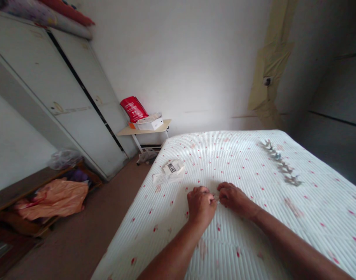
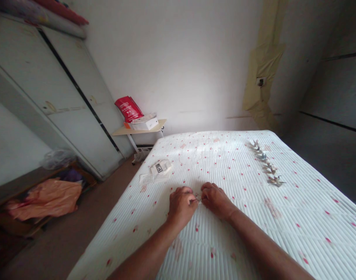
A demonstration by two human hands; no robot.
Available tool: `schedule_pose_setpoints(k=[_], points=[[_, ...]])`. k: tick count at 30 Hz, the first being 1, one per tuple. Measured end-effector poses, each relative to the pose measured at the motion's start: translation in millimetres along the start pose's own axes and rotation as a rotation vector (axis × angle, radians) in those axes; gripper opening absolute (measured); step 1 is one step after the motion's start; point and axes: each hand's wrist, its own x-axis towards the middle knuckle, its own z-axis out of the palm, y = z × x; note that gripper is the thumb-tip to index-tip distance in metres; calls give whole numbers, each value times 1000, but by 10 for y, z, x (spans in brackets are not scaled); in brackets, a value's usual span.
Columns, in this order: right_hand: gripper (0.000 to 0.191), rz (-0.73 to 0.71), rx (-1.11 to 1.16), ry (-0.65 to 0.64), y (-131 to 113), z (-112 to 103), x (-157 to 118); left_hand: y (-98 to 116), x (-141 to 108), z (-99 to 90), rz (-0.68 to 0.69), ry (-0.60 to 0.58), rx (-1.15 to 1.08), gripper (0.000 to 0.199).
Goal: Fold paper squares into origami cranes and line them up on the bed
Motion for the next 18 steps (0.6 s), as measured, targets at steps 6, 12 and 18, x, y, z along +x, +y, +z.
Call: schedule_pose_setpoints(k=[6, 12, 18], points=[[19, 39, -41, -41, -19, -6, 33, -8, -12, 37, -8, 14, 4, 8], [19, 63, -75, -69, -33, 0, 59, -41, -27, 97, 32, 44, 14, 7], [19, 78, -93, -71, -59, -12, 72, -25, -46, 94, 56, 64, 48, 8]])
